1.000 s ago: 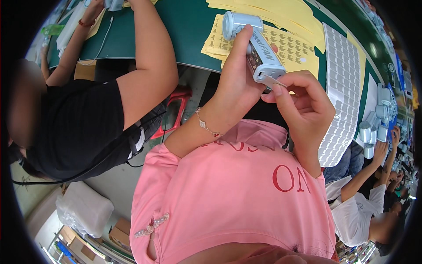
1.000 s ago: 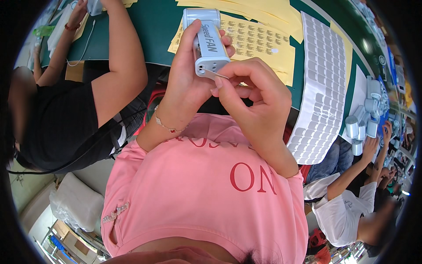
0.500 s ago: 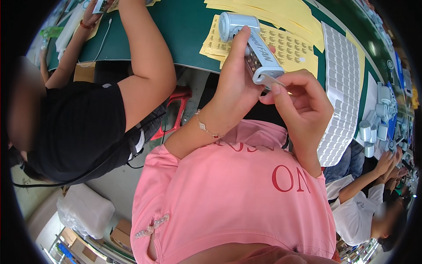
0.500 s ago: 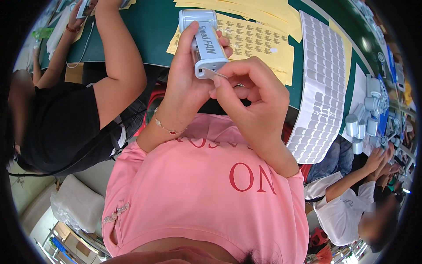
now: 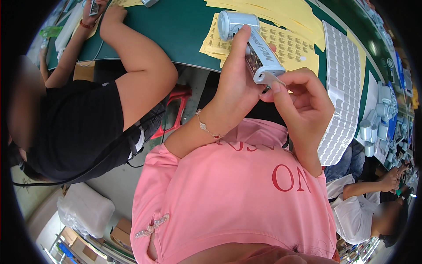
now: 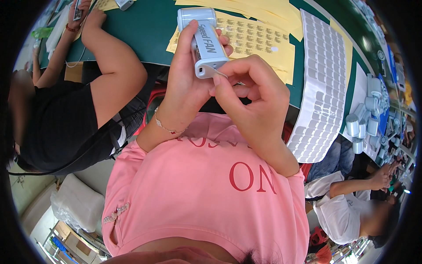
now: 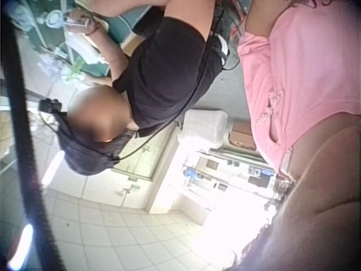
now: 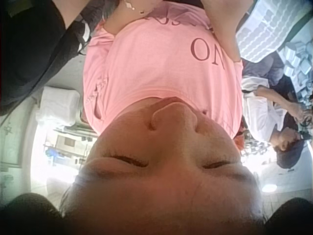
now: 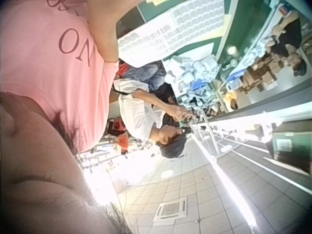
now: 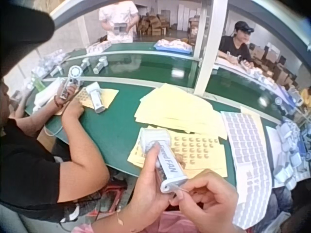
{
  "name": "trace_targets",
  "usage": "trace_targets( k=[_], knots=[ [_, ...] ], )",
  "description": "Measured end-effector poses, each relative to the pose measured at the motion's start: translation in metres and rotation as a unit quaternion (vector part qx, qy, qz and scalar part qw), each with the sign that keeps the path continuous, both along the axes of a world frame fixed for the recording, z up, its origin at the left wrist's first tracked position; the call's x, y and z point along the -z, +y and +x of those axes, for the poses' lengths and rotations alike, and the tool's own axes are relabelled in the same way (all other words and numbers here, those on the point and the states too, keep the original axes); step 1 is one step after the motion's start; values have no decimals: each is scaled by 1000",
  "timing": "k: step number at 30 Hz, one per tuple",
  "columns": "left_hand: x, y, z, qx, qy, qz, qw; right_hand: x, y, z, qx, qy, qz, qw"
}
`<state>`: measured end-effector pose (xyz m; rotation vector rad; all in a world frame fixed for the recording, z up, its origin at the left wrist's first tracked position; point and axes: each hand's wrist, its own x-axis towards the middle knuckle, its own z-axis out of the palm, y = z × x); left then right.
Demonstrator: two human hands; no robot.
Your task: Apply product specification labels and logo stickers to handheld portable fans at an assembly line.
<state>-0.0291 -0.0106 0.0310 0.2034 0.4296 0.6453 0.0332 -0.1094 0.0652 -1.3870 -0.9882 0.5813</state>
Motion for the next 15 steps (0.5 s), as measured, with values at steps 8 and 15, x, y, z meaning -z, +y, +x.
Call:
trace_targets(
  k=[8, 15],
  knots=[
    [-1, -2, -4, -60, 24, 82, 995, 7, 3, -2, 53, -43, -3, 998],
    [1, -1, -6, -81, 37, 68, 994, 14, 8, -4, 120, -198, 31, 972]
  ],
)
